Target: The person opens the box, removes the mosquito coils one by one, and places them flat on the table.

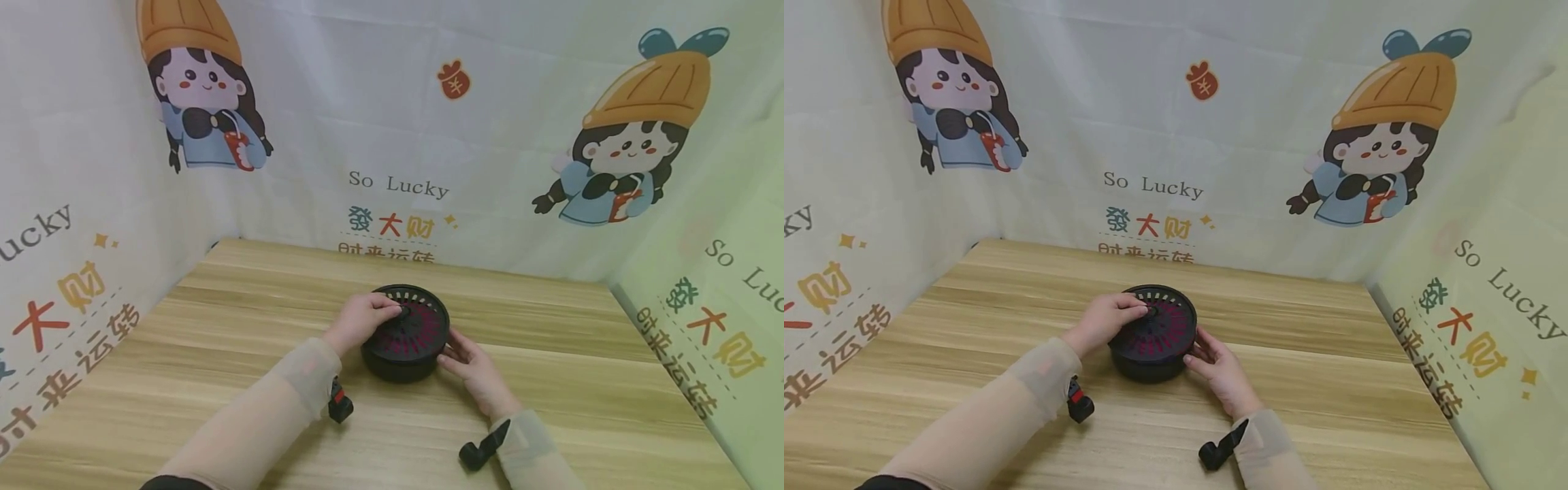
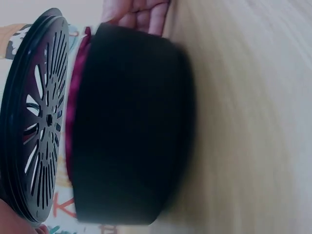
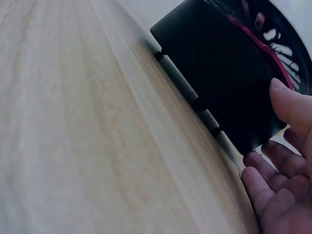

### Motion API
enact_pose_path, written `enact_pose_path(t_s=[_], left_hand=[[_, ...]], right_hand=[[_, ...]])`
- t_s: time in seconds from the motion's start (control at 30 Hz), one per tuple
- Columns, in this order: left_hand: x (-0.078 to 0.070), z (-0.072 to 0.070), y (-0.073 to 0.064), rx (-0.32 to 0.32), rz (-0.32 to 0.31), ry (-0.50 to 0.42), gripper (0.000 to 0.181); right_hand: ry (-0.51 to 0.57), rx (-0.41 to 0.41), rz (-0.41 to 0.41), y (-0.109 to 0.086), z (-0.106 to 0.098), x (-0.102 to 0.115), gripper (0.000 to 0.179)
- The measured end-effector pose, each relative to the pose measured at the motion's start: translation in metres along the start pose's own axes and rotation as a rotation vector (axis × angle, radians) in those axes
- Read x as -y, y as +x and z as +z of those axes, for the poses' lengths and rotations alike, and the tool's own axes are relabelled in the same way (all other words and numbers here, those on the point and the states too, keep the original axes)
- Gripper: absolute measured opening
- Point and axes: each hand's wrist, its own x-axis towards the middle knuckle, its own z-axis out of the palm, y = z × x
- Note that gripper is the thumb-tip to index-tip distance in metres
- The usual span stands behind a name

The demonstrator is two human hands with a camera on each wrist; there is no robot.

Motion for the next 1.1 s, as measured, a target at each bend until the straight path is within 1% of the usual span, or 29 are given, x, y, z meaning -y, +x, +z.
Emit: enact_pose_path(t_s=[0.07, 0.13, 0.27, 0.37, 0.47, 0.6, 0.7, 0.77, 0.83, 0.9, 1.1], left_hand=[[0.002, -0.008, 0.000, -0.018, -0.004, -0.032, 0.018], [0.006, -0.019, 0.000, -0.034, -0.018, -0.038, 0.019], [0.016, -0.046, -0.002, -0.087, -0.066, -0.022, 0.022], [0.029, -0.066, -0.005, -0.143, -0.100, 0.002, 0.027], [0.041, -0.086, -0.009, -0.186, -0.140, -0.012, 0.033], [0.060, -0.106, -0.015, -0.214, -0.178, -0.003, 0.039], [0.074, -0.114, -0.020, -0.227, -0.207, 0.029, 0.041], [0.082, -0.117, -0.023, -0.233, -0.230, 0.043, 0.043], [0.090, -0.118, -0.026, -0.239, -0.253, 0.036, 0.042], [0.096, -0.119, -0.028, -0.240, -0.275, 0.029, 0.042], [0.108, -0.122, -0.033, -0.204, -0.337, 0.022, 0.044]], right_hand=[[0.007, 0.003, 0.002, 0.000, 0.001, 0.000, 0.064], [0.002, 0.002, 0.005, 0.000, 0.001, 0.000, 0.064], [-0.005, -0.007, 0.017, 0.000, 0.000, -0.003, 0.065], [0.002, -0.009, 0.025, 0.000, 0.000, -0.004, 0.066], [0.005, -0.002, 0.023, 0.000, -0.001, -0.004, 0.066], [0.011, 0.017, 0.021, 0.001, -0.002, -0.005, 0.065], [0.013, 0.029, 0.026, 0.001, -0.003, -0.004, 0.064], [0.013, 0.031, 0.031, 0.001, -0.003, -0.003, 0.064], [0.011, 0.028, 0.035, 0.001, -0.003, -0.003, 0.064], [0.011, 0.025, 0.034, 0.001, -0.003, -0.003, 0.064], [0.019, 0.020, 0.026, 0.000, -0.002, -0.003, 0.064]])
